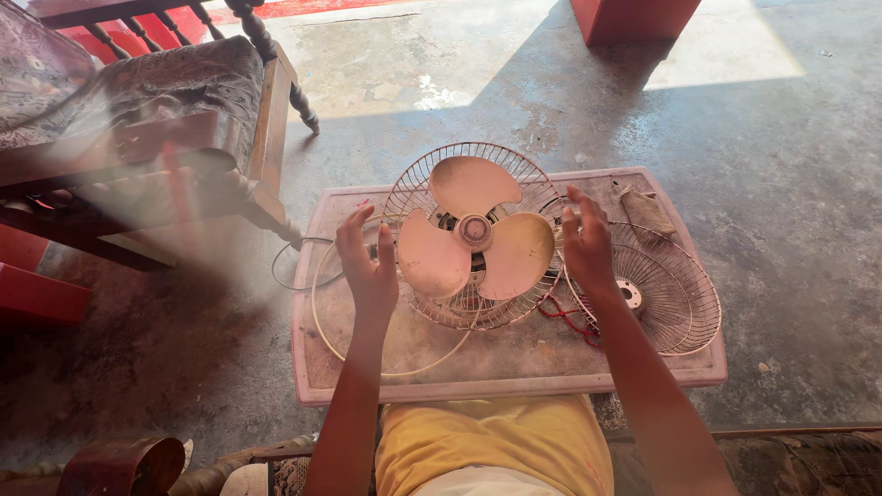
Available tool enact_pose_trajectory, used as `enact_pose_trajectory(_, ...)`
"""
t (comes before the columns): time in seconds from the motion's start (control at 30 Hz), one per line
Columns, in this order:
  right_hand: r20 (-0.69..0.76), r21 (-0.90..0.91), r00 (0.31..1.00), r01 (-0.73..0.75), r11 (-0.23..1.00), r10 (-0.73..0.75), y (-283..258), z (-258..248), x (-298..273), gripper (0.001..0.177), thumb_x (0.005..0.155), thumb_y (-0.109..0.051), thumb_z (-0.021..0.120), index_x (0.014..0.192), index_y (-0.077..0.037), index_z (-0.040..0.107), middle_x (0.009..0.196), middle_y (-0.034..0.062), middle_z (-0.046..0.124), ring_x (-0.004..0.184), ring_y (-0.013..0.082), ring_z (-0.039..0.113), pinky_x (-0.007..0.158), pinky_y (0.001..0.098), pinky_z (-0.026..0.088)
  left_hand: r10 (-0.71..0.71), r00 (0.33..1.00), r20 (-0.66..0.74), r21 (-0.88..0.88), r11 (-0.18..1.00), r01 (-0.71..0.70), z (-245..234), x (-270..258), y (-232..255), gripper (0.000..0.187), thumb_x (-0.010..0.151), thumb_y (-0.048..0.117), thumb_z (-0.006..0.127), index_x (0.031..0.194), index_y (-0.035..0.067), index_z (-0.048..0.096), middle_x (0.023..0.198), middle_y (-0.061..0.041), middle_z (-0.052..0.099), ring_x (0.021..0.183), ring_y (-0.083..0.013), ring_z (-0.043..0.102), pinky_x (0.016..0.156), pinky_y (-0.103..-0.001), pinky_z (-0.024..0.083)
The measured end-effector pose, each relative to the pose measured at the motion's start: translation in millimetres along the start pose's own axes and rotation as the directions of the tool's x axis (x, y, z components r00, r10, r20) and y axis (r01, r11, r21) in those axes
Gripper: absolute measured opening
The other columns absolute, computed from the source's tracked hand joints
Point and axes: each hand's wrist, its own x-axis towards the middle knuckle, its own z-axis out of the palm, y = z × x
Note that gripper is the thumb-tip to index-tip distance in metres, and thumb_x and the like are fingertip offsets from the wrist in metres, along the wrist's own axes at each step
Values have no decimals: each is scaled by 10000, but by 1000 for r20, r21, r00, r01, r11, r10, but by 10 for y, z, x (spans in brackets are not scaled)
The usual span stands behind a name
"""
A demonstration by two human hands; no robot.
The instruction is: The person uses a screwdriver to loosen and remove the front grille of a table fan, then wipes the fan blades with a cloth. The front grille is set aside while the fan remains on the table.
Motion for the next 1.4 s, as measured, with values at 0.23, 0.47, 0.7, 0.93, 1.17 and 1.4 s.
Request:
enact_pose_trajectory(0.23,-104,-161,983,135,978,-153,132,288,126,413,1059,-82,483,1462,-31,556,1390,253,596,1310,413,532,1096,480,417,80,995,62,319,943,-96,264,189,-595,452,1131,324,487,1350,-64,562,1276,-289,629,1201,-444,562,996,-545,397)
enact_pose_trajectory(0.47,-92,-21,994,56,998,-58,294,347,-56,405,1079,-61,442,1456,-78,589,1277,201,675,1187,348,636,1019,451,480,-120,982,143,384,921,57,241,-15,-704,422,1082,383,489,922,37,671,762,-144,655,845,-369,604,816,-512,426)
enact_pose_trajectory(0.7,-199,44,975,106,993,-95,220,419,-161,375,1102,-22,426,1430,-64,602,1202,154,704,1122,274,648,980,385,495,-63,989,134,410,912,2,221,-31,-649,394,1061,378,575,916,15,627,891,-142,678,957,-362,584,834,-504,422)
enact_pose_trajectory(0.93,-275,46,958,104,994,-87,213,496,-251,363,1105,-13,436,1419,-37,617,1150,152,665,1029,274,613,922,387,489,14,992,126,393,918,-63,181,-92,-691,294,1048,280,629,992,-7,597,1017,-162,615,1025,-368,539,895,-507,422)
enact_pose_trajectory(1.17,-287,-6,934,221,975,-213,297,571,-333,402,1115,-20,378,1498,5,499,1440,213,574,1345,344,541,1144,447,419,83,990,117,370,921,-121,204,-144,-765,268,1037,252,632,1087,-9,597,1023,-153,586,1028,-356,528,884,-489,404)
enact_pose_trajectory(1.4,-190,-135,954,210,968,-234,335,468,-372,452,1098,-85,422,1543,-9,436,1492,222,526,1407,362,466,1175,482,309,114,991,66,401,907,-131,292,-196,-873,211,1047,222,595,1072,12,606,999,-147,580,1015,-348,537,872,-489,397)
